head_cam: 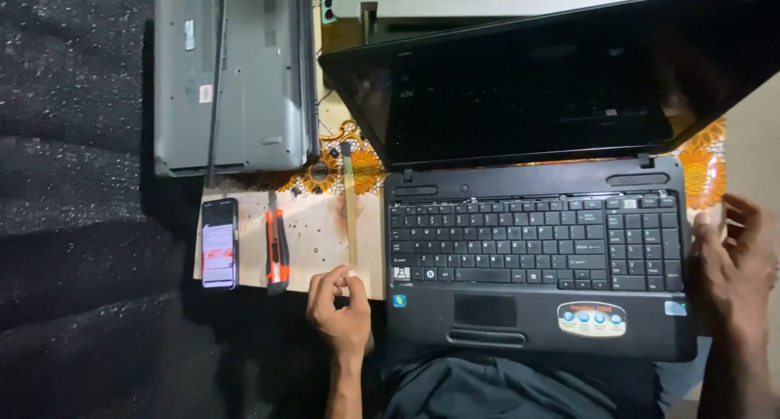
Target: Disassembling a laptop by prying off the keyboard bezel and lifting the keyboard using a screwdriver and other small tools.
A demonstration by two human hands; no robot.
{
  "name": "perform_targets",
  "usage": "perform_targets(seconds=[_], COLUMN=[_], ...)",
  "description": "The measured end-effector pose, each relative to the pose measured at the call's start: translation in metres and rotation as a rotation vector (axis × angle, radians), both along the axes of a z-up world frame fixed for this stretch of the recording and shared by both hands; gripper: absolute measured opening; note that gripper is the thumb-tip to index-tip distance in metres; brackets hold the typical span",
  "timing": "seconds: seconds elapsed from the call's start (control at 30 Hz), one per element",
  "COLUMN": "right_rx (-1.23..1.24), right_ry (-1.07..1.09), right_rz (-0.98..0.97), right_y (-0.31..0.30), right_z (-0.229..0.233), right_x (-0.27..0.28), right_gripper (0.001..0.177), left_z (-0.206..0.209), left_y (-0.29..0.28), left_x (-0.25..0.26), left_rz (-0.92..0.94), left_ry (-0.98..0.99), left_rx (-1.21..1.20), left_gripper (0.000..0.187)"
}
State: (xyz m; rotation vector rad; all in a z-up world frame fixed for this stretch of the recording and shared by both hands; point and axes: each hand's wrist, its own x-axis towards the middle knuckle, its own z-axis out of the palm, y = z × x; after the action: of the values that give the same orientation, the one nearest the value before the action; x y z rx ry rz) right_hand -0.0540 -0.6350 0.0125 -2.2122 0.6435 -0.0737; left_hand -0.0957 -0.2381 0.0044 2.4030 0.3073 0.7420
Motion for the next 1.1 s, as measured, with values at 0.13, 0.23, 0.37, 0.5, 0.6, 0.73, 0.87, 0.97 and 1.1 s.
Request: perform_targets(seconds=[0.13,0.23,0.37,0.5,0.6,0.73,0.87,0.97,1.1], right_rx=[0.076,0.153,0.078,0.11,0.063,0.088,0.121,0.164,0.166], right_ry=[-0.077,-0.1,0.131,0.159,0.201,0.209,0.29,0.351,0.416], right_rz=[-0.003,0.038,0.058,0.021,0.04,-0.006,-0.046,-0.068,-0.082], right_y=[-0.025,-0.059,-0.063,-0.042,-0.034,-0.028,-0.022,-0.021,-0.019], right_z=[-0.039,-0.088,-0.088,-0.05,-0.036,-0.03,-0.017,-0.007,-0.002], right_x=[-0.002,-0.003,0.005,0.008,0.008,0.015,0.019,0.025,0.026], right_gripper=[0.038,0.039,0.049,0.049,0.049,0.054,0.051,0.049,0.054], left_z=[-0.016,-0.027,-0.044,-0.059,-0.065,-0.059,-0.061,-0.056,-0.046], left_y=[0.02,0.023,0.023,0.025,0.028,0.026,0.028,0.025,0.019], left_x=[0.002,0.01,0.017,0.017,0.017,0.018,0.015,0.016,0.018], left_rz=[-0.027,-0.052,0.072,0.161,0.143,0.11,0.14,0.154,0.223], left_ry=[0.052,-0.009,-0.109,-0.172,-0.161,-0.14,-0.029,0.018,0.081], left_rx=[-0.009,0.005,-0.134,-0.222,-0.225,-0.181,-0.135,-0.142,-0.134], left_gripper=[0.012,0.013,0.008,0.014,0.016,0.018,0.021,0.021,0.021])
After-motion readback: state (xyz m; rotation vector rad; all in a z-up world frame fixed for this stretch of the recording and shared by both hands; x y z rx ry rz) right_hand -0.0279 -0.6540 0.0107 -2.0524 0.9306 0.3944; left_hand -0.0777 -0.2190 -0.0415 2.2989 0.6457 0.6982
